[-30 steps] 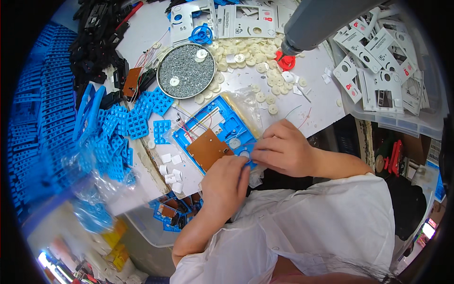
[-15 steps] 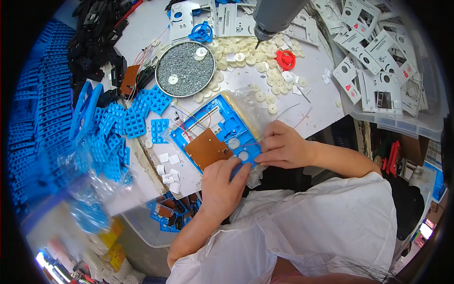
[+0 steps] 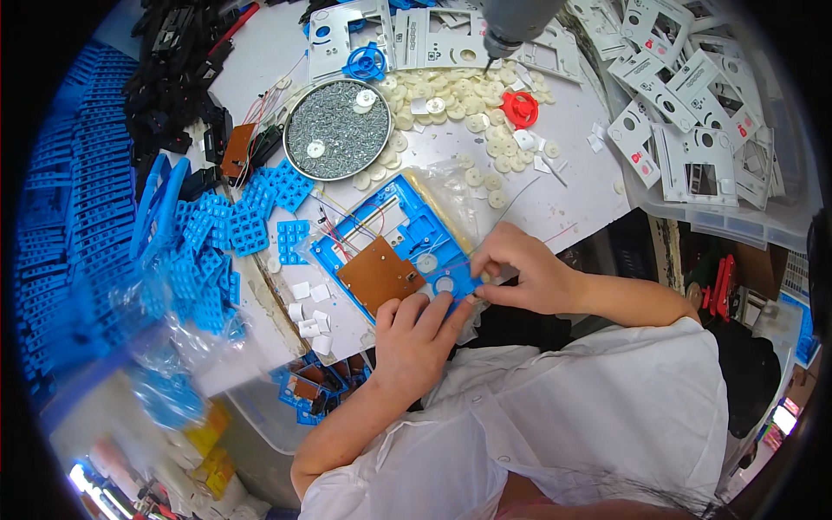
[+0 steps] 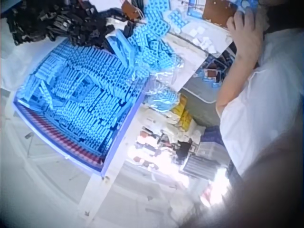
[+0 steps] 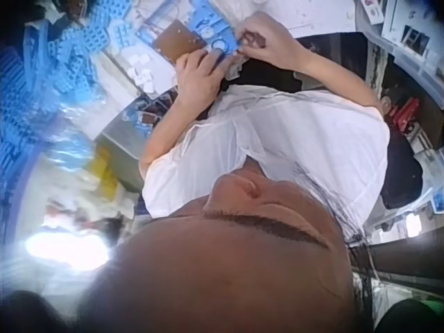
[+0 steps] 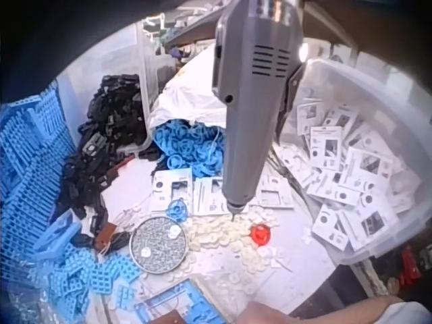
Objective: Assembling components into blue plastic frames and packaging the finished items into bags.
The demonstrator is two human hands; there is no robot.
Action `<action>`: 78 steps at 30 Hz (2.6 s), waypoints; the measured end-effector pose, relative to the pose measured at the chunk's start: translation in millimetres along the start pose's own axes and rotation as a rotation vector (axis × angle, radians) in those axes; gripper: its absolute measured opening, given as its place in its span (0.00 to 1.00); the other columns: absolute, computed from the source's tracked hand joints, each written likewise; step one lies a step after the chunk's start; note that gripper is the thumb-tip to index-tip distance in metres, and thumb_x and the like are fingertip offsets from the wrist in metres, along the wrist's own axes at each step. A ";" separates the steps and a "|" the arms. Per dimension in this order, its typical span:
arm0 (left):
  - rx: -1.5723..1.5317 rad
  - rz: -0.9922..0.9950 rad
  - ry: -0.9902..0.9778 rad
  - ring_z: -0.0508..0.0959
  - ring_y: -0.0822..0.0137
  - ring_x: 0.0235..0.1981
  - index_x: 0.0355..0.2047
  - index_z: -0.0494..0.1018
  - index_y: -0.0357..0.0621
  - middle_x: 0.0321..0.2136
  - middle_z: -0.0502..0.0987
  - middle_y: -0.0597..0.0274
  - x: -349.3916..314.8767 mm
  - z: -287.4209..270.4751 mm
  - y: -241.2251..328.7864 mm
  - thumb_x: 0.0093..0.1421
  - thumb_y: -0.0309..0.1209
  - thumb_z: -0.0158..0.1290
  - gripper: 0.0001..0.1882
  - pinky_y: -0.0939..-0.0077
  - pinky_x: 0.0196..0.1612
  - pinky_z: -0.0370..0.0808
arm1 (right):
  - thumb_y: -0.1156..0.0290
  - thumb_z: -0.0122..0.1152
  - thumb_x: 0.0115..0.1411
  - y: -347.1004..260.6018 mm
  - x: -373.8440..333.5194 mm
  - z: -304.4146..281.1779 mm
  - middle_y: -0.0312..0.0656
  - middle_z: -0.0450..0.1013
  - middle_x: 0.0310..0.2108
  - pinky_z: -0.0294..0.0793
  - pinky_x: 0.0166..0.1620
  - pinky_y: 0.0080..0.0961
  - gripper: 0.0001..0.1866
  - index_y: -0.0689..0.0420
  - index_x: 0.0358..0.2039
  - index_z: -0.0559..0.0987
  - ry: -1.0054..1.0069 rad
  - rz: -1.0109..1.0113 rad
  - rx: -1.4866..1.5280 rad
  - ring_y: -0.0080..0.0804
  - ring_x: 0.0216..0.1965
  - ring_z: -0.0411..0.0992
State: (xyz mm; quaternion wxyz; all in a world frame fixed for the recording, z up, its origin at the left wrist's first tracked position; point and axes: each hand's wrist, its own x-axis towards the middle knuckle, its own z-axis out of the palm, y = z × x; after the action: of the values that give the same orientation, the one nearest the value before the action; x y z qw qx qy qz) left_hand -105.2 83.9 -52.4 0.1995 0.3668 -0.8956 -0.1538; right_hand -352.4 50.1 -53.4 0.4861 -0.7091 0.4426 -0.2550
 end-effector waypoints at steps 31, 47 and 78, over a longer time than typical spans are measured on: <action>-0.112 -0.578 0.383 0.76 0.53 0.37 0.35 0.75 0.42 0.34 0.75 0.57 26.8 -25.3 -92.1 0.55 0.28 0.62 0.09 0.58 0.43 0.67 | 0.67 0.70 0.52 -19.0 171.3 11.1 0.38 0.76 0.32 0.76 0.43 0.36 0.07 0.55 0.29 0.83 -0.129 -0.380 -0.689 0.41 0.41 0.73; -0.050 -0.592 0.417 0.76 0.55 0.37 0.35 0.75 0.44 0.33 0.75 0.59 25.7 -15.2 -92.0 0.54 0.28 0.61 0.09 0.56 0.43 0.66 | 0.70 0.63 0.48 -15.0 175.5 15.9 0.38 0.75 0.25 0.79 0.30 0.30 0.04 0.56 0.22 0.80 -0.089 -0.807 -0.958 0.35 0.32 0.77; -0.344 -0.668 0.336 0.77 0.64 0.25 0.36 0.80 0.38 0.25 0.78 0.55 38.8 -49.1 -113.7 0.62 0.28 0.61 0.06 0.72 0.30 0.71 | 0.71 0.63 0.53 -55.6 67.3 60.3 0.52 0.73 0.56 0.69 0.64 0.44 0.14 0.61 0.41 0.78 -0.300 -0.622 -0.578 0.53 0.62 0.67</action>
State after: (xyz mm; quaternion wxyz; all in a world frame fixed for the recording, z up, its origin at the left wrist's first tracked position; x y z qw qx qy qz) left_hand -39.6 -28.0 -48.0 0.3402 0.6188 -0.6434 -0.2956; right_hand -251.3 26.6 -31.1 0.2271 -0.9443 0.1860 -0.1490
